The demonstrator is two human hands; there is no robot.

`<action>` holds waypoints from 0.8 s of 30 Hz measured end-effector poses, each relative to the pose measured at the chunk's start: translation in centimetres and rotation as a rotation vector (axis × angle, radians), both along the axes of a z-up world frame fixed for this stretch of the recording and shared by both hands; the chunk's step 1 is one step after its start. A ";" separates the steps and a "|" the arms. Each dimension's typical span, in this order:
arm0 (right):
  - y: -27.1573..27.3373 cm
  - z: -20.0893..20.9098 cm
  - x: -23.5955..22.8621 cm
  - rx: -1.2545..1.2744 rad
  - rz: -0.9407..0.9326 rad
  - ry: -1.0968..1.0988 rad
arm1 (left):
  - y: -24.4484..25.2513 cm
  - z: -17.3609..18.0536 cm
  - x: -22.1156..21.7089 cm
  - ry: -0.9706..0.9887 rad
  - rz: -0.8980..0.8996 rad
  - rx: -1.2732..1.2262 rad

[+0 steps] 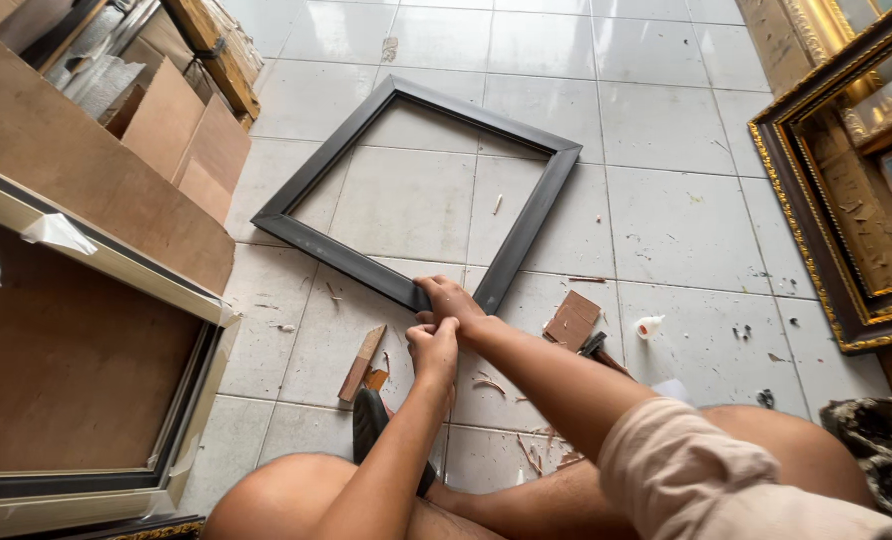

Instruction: The person sits on the floor and assembles a picture frame by cutting small wooden corner pieces with a utility knife and attaching them to the frame corners using glue. The person handles the frame, wooden pieces, knife, and glue bottle throughout the process.

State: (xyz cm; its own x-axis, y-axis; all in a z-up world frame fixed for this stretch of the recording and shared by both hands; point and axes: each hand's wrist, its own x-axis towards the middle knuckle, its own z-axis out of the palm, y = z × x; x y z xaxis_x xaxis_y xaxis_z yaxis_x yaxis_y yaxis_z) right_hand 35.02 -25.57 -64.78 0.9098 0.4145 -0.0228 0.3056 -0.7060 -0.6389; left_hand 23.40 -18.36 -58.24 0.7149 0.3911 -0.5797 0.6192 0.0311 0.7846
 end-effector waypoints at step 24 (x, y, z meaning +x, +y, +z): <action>-23.6 6.4 -18.9 -0.265 -0.441 0.407 | -8.3 -4.8 -6.0 -0.745 -0.288 0.712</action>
